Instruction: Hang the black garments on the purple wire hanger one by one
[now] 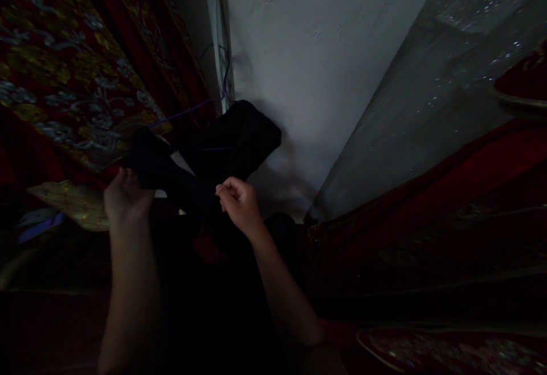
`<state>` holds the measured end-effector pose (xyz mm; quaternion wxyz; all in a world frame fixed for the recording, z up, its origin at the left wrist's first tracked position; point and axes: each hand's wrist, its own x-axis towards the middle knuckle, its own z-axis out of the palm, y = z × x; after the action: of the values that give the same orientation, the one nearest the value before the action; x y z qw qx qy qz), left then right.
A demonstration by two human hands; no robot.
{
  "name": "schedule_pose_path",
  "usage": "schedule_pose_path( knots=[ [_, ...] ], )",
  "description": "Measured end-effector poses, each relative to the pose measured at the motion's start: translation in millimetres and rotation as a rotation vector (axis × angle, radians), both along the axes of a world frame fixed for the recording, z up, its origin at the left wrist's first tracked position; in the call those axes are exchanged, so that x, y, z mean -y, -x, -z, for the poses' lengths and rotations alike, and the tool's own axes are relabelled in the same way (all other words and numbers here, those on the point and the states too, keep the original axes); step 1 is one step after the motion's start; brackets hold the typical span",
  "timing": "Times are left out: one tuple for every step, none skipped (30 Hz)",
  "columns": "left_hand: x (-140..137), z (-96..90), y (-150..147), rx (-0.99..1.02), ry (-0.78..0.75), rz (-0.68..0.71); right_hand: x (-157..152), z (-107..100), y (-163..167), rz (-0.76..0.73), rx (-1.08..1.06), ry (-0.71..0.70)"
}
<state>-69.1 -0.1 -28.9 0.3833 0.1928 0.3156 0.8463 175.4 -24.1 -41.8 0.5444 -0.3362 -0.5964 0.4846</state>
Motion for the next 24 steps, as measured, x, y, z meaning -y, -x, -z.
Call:
schedule_pose_path(
  knots=[
    [6.9,16.6,-6.7,0.107,0.054,0.030,6.3,1.5,2.8,0.005,-0.029,0.024],
    [13.0,31.3,-15.2,0.154,0.086,0.059,11.7,4.0,4.2,0.020,-0.056,0.051],
    [18.0,43.4,-24.4,0.170,0.114,0.091,16.1,7.5,4.1,0.044,-0.082,0.077],
    [21.7,52.6,-33.6,0.167,0.131,0.111,19.4,11.8,2.5,0.072,-0.106,0.101],
    [24.5,58.7,-42.0,0.158,0.131,0.127,21.5,16.8,-0.3,0.099,-0.123,0.124],
    [26.6,61.6,-49.4,0.149,0.124,0.142,22.3,22.3,-3.9,0.122,-0.133,0.143],
    [28.2,61.5,-55.8,0.146,0.111,0.152,22.0,27.9,-7.9,0.138,-0.136,0.158],
    [29.9,59.0,-61.4,0.141,0.096,0.166,20.5,33.5,-12.0,0.149,-0.129,0.170],
    [31.9,54.6,-66.6,0.128,0.079,0.182,18.2,38.9,-15.8,0.155,-0.109,0.180],
    [34.3,49.1,-71.8,0.108,0.059,0.193,15.5,43.9,-19.1,0.155,-0.072,0.187],
    [37.2,43.2,-77.3,0.080,0.040,0.205,12.9,48.5,-21.6,0.154,-0.018,0.189],
    [40.6,37.5,-83.3,0.047,0.017,0.222,10.8,52.5,-23.4,0.155,0.049,0.180],
    [44.4,32.5,-90.0,0.010,-0.012,0.246,9.6,55.8,-24.3,0.154,0.120,0.157],
    [48.4,28.6,-97.2,-0.031,-0.042,0.274,9.7,58.3,-24.4,0.148,0.181,0.117],
    [52.6,25.9,-104.5,-0.075,-0.062,0.300,11.0,60.0,-23.7,0.132,0.219,0.066],
    [56.7,24.2,-111.7,-0.127,-0.068,0.321,13.4,60.7,-22.2,0.103,0.226,0.014],
    [60.6,23.3,-118.3,-0.191,-0.062,0.333,16.5,60.6,-19.9,0.053,0.208,-0.027],
    [64.0,22.9,-124.0,-0.261,-0.049,0.331,19.8,59.8,-17.1,-0.005,0.175,-0.048],
    [66.8,22.5,-128.3,-0.335,-0.036,0.323,23.0,58.1,-13.8,-0.053,0.138,-0.049],
    [68.5,21.8,-130.9,-0.409,-0.033,0.313,25.5,55.9,-10.4,-0.079,0.109,-0.036],
    [69.0,20.4,-131.8,-0.483,-0.044,0.307,27.2,52.9,-7.3,-0.078,0.091,-0.019],
    [68.1,18.3,-130.9,-0.562,-0.070,0.304,28.1,49.4,-4.6,-0.052,0.081,-0.006],
    [65.7,15.5,-128.3,-0.645,-0.106,0.300,28.2,45.3,-3.0,-0.018,0.079,0.005],
    [61.9,12.5,-124.1,-0.729,-0.145,0.294,27.7,40.5,-2.6,0.003,0.083,0.027]
  ],
)
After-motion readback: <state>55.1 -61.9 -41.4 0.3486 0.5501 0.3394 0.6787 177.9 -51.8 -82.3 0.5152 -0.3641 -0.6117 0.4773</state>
